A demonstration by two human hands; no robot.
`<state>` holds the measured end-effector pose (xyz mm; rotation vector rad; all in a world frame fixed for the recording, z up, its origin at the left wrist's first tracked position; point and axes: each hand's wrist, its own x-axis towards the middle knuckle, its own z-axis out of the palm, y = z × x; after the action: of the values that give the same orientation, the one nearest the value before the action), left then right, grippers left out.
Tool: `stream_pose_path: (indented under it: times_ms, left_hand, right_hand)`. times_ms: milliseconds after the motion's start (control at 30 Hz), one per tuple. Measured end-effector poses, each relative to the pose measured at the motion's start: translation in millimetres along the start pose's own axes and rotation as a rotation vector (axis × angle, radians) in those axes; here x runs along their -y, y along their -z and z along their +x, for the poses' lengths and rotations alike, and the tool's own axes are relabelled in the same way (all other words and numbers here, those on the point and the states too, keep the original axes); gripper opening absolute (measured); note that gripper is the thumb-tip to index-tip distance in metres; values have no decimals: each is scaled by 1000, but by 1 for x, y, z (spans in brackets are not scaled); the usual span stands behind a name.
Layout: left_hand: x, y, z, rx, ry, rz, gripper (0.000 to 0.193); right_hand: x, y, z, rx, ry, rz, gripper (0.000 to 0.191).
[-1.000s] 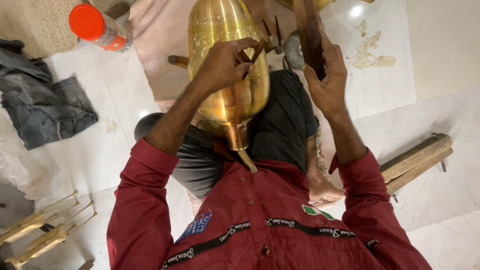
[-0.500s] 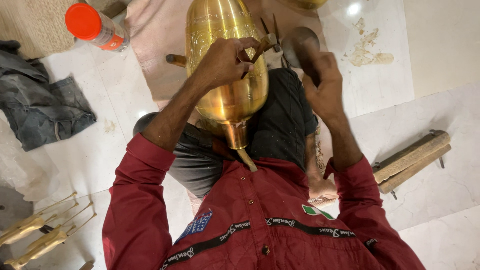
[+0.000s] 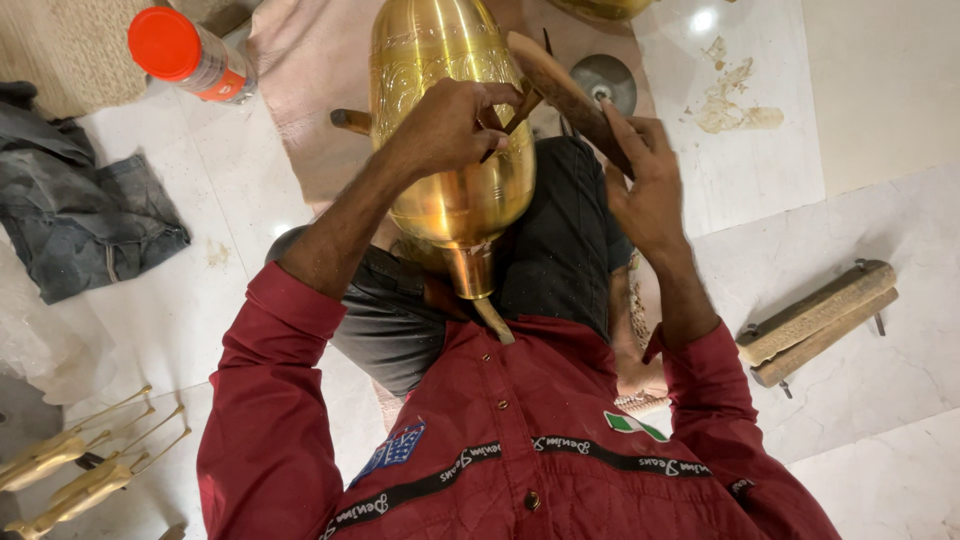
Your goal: The person sits on the floor holding a large brass vessel between their legs and engraves a decorative floral pattern onto its surface using a small chisel-like tool held in the right hand while the left hand steadies the vessel. Near the end the person picks up a wooden mallet and taps the tool against the brass.
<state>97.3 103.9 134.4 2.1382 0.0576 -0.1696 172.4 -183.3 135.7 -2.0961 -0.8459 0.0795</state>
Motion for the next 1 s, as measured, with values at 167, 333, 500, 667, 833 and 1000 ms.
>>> stream_pose_path:
  times_ms: [167, 333, 500, 667, 833, 1000]
  left_hand:
    - [0, 0, 2, 11, -54, 18, 49]
    - [-1, 4, -4, 66, -20, -14, 50]
    - [2, 2, -10, -8, -124, -42, 48]
    - [5, -3, -12, -46, -89, -37, 51]
    - [3, -5, -11, -36, -75, 0, 50]
    - [1, -5, -10, -54, -72, 24, 50]
  right_hand:
    - [4, -6, -7, -60, -112, 382, 71]
    - [3, -11, -11, -52, -122, 293, 70]
    - [2, -9, -17, -101, -102, 223, 71]
    - [8, -5, -17, -84, -37, 90, 70]
    - [17, 2, -9, -33, -15, 76, 66]
    - [18, 3, -1, -53, 44, 32, 66]
